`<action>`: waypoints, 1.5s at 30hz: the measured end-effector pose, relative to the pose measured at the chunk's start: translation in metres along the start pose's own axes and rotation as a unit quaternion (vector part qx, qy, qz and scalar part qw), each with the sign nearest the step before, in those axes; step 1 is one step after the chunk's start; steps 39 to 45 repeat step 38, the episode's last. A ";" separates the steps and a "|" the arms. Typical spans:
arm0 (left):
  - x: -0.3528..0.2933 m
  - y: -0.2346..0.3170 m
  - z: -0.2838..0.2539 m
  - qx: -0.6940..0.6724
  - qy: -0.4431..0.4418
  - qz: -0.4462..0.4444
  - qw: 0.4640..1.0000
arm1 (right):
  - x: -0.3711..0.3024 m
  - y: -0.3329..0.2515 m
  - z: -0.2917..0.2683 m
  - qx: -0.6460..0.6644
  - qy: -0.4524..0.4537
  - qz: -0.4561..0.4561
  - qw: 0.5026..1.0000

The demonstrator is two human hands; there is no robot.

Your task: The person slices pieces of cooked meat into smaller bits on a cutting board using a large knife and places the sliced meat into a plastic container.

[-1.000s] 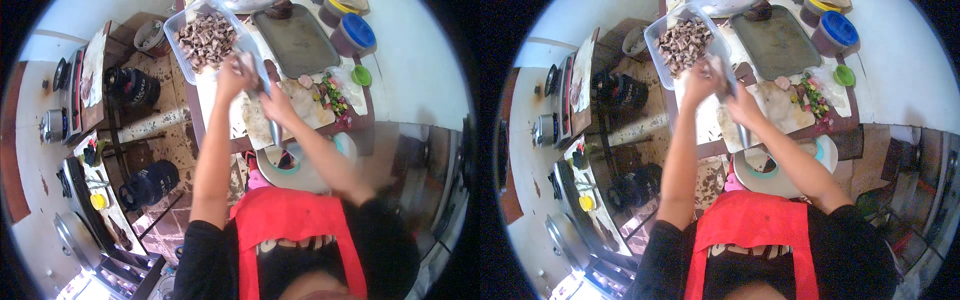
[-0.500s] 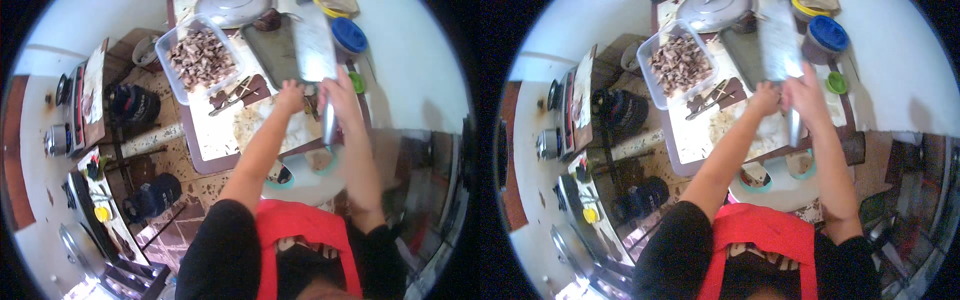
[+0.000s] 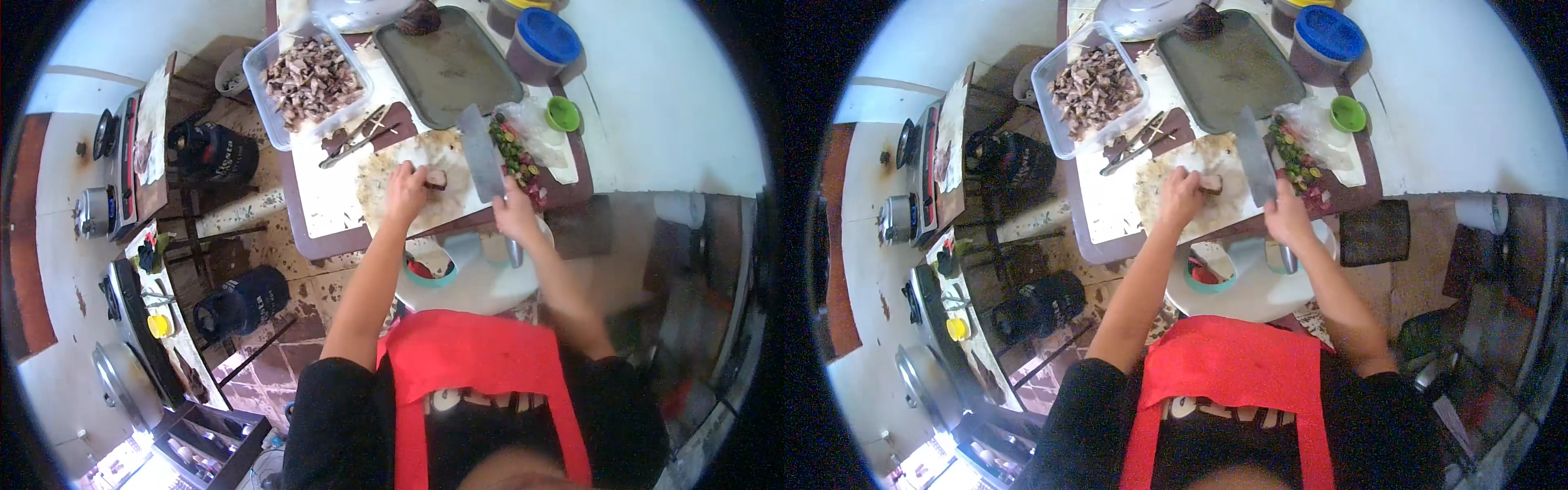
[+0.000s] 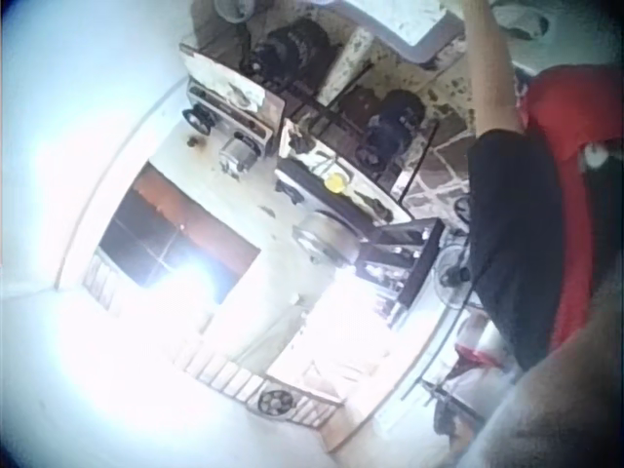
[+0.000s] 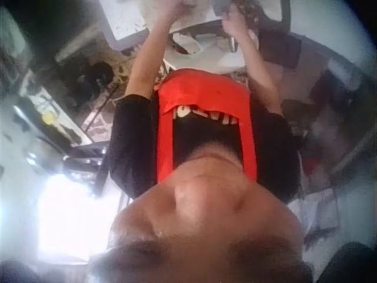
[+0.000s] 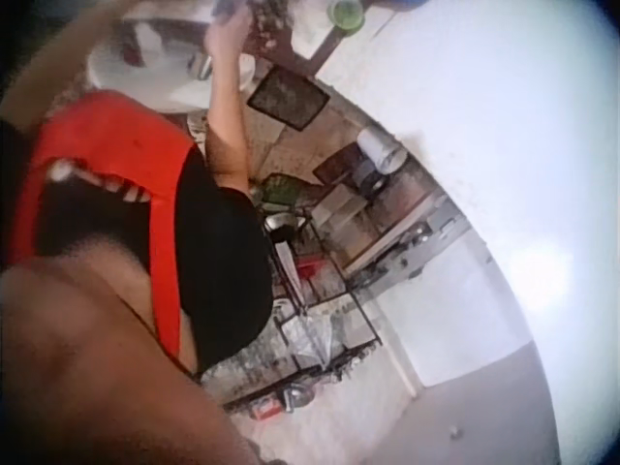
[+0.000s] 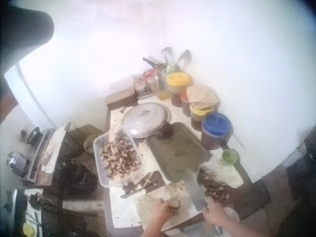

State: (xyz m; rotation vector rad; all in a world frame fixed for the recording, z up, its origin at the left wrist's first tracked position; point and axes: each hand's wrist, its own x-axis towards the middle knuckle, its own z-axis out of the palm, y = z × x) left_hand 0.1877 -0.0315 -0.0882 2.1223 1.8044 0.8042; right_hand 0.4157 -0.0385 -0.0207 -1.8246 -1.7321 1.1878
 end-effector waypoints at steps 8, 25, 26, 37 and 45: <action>-0.024 0.037 -0.008 -0.134 0.084 -0.130 0.979 | 0.001 -0.003 0.055 -0.122 -0.037 -0.070 0.989; -0.035 0.014 -0.012 -0.122 0.083 -0.209 0.967 | 0.003 -0.055 0.077 -0.267 -0.094 -0.116 0.952; -0.035 0.012 -0.013 -0.121 0.085 -0.211 0.966 | 0.001 -0.059 0.075 -0.235 -0.069 -0.114 0.963; -0.043 0.002 -0.017 -0.084 0.075 -0.202 0.973 | -0.007 -0.067 0.082 -0.198 -0.037 -0.101 0.974; -0.044 0.001 -0.016 -0.086 0.077 -0.204 0.972 | -0.003 -0.058 0.089 -0.231 -0.046 -0.117 0.965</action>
